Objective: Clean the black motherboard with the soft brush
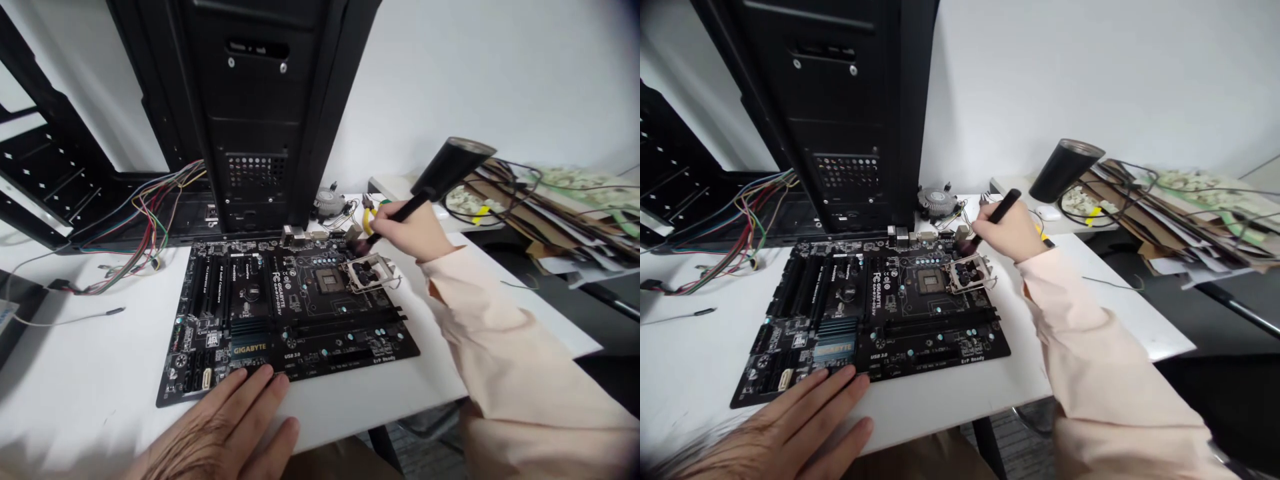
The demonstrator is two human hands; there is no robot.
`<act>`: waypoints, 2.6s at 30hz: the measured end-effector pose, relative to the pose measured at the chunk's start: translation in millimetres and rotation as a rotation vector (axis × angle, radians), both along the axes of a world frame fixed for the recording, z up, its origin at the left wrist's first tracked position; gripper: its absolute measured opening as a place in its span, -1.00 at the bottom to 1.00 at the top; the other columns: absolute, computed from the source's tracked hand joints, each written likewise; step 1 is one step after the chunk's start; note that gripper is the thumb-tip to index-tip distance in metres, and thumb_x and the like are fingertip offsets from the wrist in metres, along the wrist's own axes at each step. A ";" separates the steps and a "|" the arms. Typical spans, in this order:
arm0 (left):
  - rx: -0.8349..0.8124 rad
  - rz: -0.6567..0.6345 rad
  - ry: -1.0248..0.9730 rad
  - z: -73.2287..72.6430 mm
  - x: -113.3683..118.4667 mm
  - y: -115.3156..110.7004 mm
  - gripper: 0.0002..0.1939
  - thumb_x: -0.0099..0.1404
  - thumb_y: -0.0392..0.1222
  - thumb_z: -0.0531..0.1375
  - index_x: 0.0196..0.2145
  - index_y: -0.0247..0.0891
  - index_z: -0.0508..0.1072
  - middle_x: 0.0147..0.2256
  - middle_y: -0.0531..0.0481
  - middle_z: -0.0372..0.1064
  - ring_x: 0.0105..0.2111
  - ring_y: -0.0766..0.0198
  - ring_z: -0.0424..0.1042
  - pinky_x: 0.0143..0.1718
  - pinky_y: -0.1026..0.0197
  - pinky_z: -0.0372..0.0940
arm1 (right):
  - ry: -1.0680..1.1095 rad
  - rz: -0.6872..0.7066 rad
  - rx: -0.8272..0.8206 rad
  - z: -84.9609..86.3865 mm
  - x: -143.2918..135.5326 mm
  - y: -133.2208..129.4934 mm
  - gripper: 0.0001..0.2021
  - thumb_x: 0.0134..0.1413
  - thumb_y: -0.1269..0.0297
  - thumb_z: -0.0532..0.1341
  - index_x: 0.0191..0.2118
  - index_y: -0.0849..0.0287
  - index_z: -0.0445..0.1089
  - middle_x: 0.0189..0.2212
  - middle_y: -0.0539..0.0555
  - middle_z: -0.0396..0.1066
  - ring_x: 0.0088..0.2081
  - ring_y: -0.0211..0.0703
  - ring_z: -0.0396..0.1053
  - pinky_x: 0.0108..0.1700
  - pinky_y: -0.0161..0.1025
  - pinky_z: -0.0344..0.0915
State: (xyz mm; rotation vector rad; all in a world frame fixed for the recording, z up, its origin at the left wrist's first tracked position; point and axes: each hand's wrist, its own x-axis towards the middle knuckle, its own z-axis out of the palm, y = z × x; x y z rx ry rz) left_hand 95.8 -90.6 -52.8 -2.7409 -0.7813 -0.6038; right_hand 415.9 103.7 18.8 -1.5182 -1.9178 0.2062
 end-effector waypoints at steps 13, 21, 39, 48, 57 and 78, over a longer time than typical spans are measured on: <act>0.020 -0.001 0.035 3.5 -0.6 1.8 -0.78 0.39 -0.14 0.09 -0.02 -0.07 0.33 0.01 0.04 0.36 0.12 0.14 0.20 0.22 0.07 -0.05 | 0.091 0.093 0.022 3.7 -5.1 -7.3 -0.81 -0.24 0.29 0.25 -0.72 0.14 0.29 -0.74 -0.06 0.21 -0.61 -0.29 0.13 -0.54 -0.23 0.06; 0.029 -0.020 -0.078 -7.4 1.0 2.0 -0.76 0.40 -0.16 0.05 -0.01 -0.12 0.36 0.01 -0.03 0.38 0.11 0.10 0.24 0.24 0.02 -0.06 | 0.359 0.172 0.107 12.4 -48.9 -38.7 -0.80 -0.06 0.13 0.25 -0.56 0.10 0.41 -0.61 0.00 0.40 -0.54 -0.21 0.32 -0.48 -0.22 0.28; -0.071 0.096 -0.175 -6.6 11.2 -9.7 -0.81 0.43 -0.22 0.04 -0.06 -0.11 0.37 0.02 0.03 0.41 0.14 0.15 0.27 0.25 -0.03 -0.03 | -0.257 0.606 0.222 -8.6 -84.8 -55.1 -0.90 0.09 0.36 0.15 -0.24 0.15 0.35 -0.41 0.06 0.50 -0.39 -0.20 0.45 -0.33 -0.27 0.39; -0.093 0.064 -0.008 1.1 5.5 -9.4 -0.75 0.45 -0.24 -0.02 0.00 -0.09 0.35 0.08 -0.03 0.36 0.12 0.10 0.29 0.27 -0.08 -0.15 | -0.207 0.641 0.120 -5.6 -83.4 -54.5 -0.92 0.10 0.38 0.12 -0.30 0.14 0.36 -0.41 0.04 0.50 -0.40 -0.24 0.44 -0.34 -0.30 0.36; -0.085 0.065 0.056 6.1 4.2 -8.4 -0.77 0.43 -0.19 0.02 0.00 -0.07 0.34 0.08 -0.03 0.35 0.12 0.11 0.29 0.25 -0.08 -0.09 | -0.171 0.630 0.075 -4.5 -83.2 -55.2 -0.88 -0.02 0.42 0.11 -0.43 0.15 0.38 -0.52 0.00 0.47 -0.50 -0.27 0.40 -0.42 -0.31 0.32; -0.071 0.087 -0.012 2.6 6.9 -9.5 -0.81 0.42 -0.21 0.06 -0.04 -0.07 0.36 0.05 0.01 0.39 0.10 0.13 0.31 0.25 -0.06 -0.09 | -0.193 0.710 0.151 -10.5 -79.6 -51.3 -0.89 0.09 0.41 0.11 -0.28 0.18 0.36 -0.45 0.05 0.42 -0.42 -0.23 0.37 -0.36 -0.29 0.32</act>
